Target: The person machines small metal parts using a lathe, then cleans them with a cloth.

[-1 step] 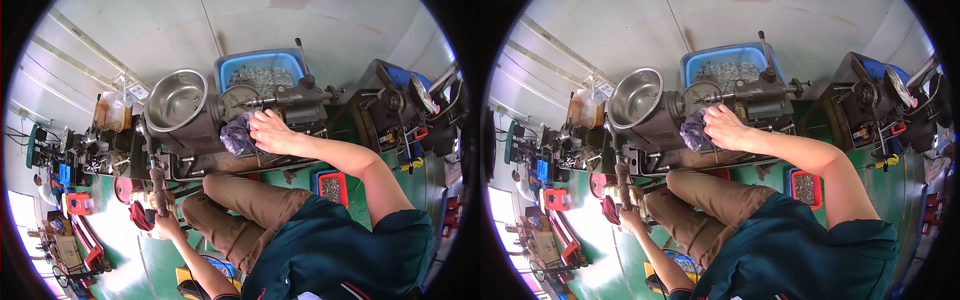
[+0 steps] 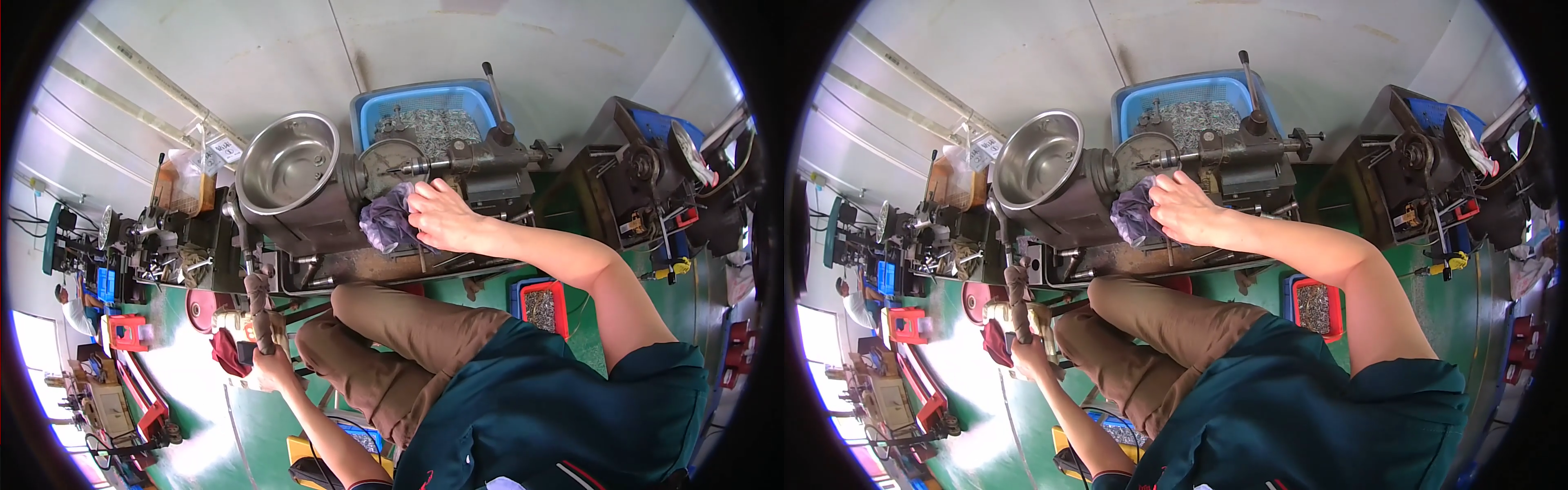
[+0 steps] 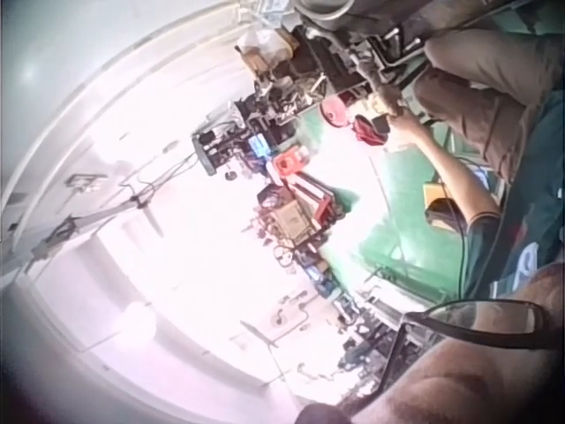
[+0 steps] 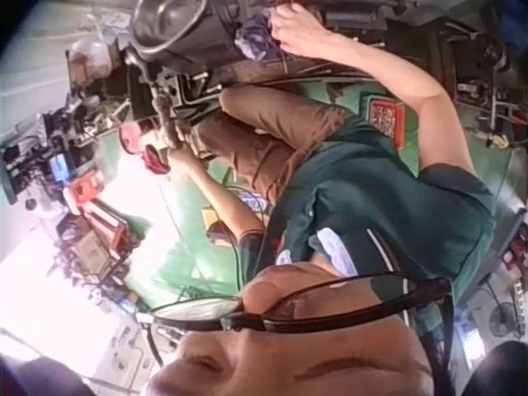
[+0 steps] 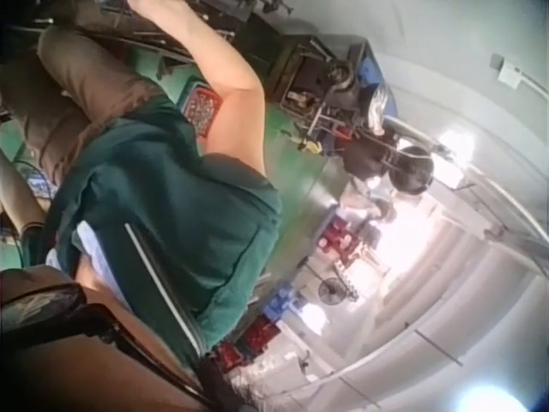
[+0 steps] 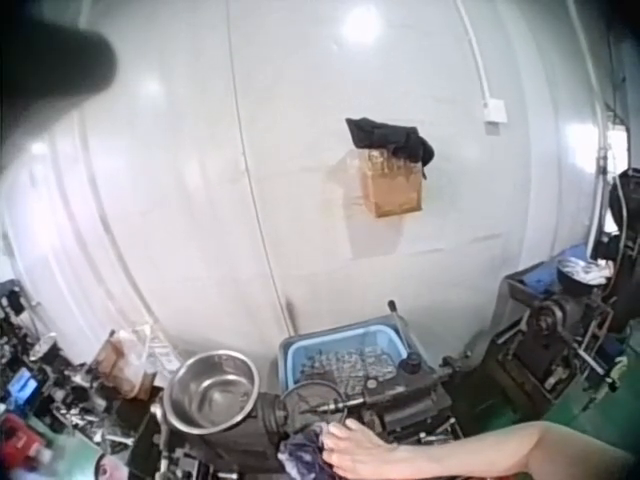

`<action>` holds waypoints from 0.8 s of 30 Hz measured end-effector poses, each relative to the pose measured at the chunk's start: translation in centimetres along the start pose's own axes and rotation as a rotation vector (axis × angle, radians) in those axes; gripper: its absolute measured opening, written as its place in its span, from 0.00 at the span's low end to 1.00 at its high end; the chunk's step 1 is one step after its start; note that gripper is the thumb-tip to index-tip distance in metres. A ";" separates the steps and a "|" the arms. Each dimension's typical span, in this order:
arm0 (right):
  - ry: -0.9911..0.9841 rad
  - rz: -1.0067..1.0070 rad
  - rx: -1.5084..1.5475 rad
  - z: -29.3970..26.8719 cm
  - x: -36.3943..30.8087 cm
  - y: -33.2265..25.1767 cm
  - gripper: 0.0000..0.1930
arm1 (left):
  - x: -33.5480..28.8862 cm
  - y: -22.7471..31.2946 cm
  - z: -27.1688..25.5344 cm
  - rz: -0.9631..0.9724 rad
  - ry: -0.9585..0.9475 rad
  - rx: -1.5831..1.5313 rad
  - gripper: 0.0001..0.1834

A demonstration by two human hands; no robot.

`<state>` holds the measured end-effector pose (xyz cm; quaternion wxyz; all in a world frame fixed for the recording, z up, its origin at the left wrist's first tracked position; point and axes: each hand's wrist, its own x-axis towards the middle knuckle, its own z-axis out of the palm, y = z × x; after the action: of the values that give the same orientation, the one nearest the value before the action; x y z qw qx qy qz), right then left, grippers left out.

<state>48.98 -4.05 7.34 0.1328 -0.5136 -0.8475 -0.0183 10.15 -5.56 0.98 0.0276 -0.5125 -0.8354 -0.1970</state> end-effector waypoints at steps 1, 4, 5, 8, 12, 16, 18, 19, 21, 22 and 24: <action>-0.006 -0.015 -0.011 0.0 0.0 -0.1 0.08 | 0.0 0.0 0.0 0.008 0.007 0.009 0.11; -0.019 -0.003 -0.073 0.3 -0.1 -0.1 0.08 | 0.1 -0.3 0.2 0.005 -0.006 -0.025 0.11; -0.019 -0.002 -0.072 0.4 -0.1 -0.1 0.08 | 0.1 -0.3 0.2 0.006 -0.006 -0.024 0.11; -0.031 0.022 -0.045 0.7 -0.1 0.0 0.08 | 0.1 -0.1 0.0 0.001 0.011 -0.014 0.12; 0.109 0.034 0.077 1.2 0.0 0.3 0.07 | 0.3 -0.1 -0.4 -0.107 -0.129 0.069 0.22; 0.354 0.096 0.274 0.2 1.0 0.4 0.03 | 0.2 -0.2 -0.2 -0.083 -0.113 0.081 0.22; 0.428 0.191 0.475 -0.5 2.3 1.4 0.03 | 0.2 0.0 -0.3 -0.087 -0.110 0.082 0.21; 0.411 0.289 0.554 -0.8 3.2 1.9 0.04 | 0.2 0.2 -0.4 -0.091 -0.108 0.081 0.21; 0.385 0.406 0.677 -0.6 5.1 3.5 0.06 | 0.0 0.8 -1.0 -0.108 -0.121 0.087 0.21; 0.378 0.423 0.725 0.2 6.0 4.6 0.07 | -0.1 1.1 -1.3 -0.130 -0.132 0.094 0.21; 0.361 0.436 0.711 1.4 7.6 6.1 0.07 | -0.4 1.1 -1.2 -0.091 -0.080 0.087 0.18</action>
<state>50.68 5.60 7.18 0.4476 -0.5909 -0.6365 0.2130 11.16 -5.90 2.34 0.0077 -0.4797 -0.8660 -0.1409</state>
